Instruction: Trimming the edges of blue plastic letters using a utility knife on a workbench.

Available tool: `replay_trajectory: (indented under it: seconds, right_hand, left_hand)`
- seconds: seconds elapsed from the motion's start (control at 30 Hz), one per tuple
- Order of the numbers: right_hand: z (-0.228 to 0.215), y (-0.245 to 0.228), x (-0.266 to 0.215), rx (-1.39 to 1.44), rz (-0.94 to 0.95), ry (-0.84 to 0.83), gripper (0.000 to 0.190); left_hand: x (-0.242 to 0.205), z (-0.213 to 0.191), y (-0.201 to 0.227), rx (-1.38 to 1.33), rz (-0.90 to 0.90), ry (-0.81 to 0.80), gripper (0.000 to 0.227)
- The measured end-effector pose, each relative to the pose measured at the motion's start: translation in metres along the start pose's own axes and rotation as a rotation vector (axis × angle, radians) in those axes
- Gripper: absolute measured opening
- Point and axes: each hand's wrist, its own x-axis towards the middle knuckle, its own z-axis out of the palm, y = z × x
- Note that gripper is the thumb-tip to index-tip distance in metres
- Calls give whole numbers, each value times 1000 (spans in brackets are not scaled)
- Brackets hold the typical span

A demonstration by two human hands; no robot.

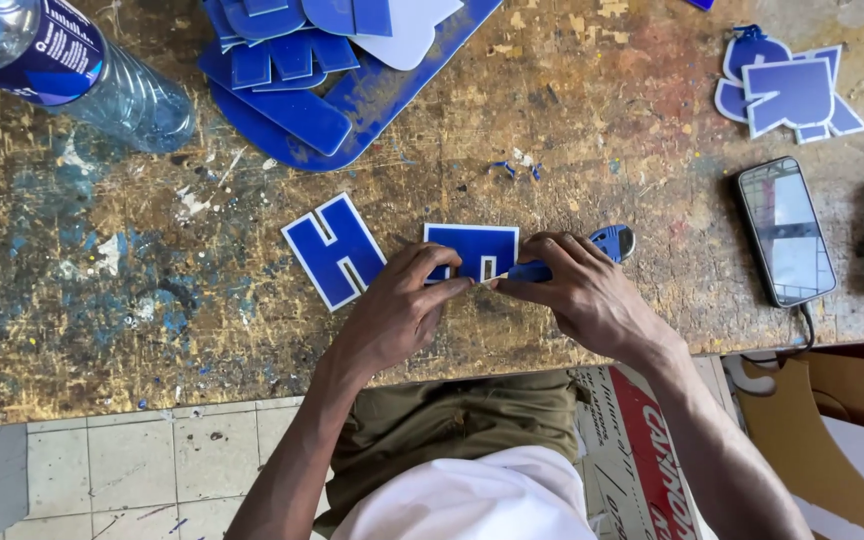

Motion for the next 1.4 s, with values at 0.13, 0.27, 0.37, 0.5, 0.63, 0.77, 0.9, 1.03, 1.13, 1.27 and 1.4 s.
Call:
replay_trajectory:
  seconds: [0.13,0.27,0.37,0.5,0.63,0.77,0.9,1.03,1.13,1.27,1.4]
  right_hand:
    - [-4,-3,1,16,18,-10,46]
    - [-4,-3,3,-22,17,-30,43]
    - [-6,-5,5,-37,19,-40,41]
    - [-1,-4,4,-63,18,-36,40]
    - [-5,-7,8,-64,18,-30,38]
    - [-4,-10,7,-52,21,-9,39]
    - [6,-7,3,-67,22,8,37]
    - [1,-10,6,-49,12,19,41]
    - [5,-10,5,-63,27,15,39]
    - [9,-11,0,-73,21,52,41]
    - [12,-14,-1,-58,14,131,42]
  left_hand:
    - [0,-1,1,36,-18,-41,31]
    - [0,1,-1,75,-22,-56,36]
    - [-2,3,-2,88,-25,-61,37]
    - [-1,2,-1,86,-33,-77,39]
    - [-2,3,-4,87,-26,-73,42]
    - [-1,2,-2,96,-27,-80,42]
    - [-1,2,-3,110,-17,-79,42]
    - [1,-1,0,90,-9,-63,42]
    - [1,-2,1,93,-19,-66,41]
    - [0,2,0,111,-4,-45,40]
    - [-2,2,-3,80,-11,-57,43]
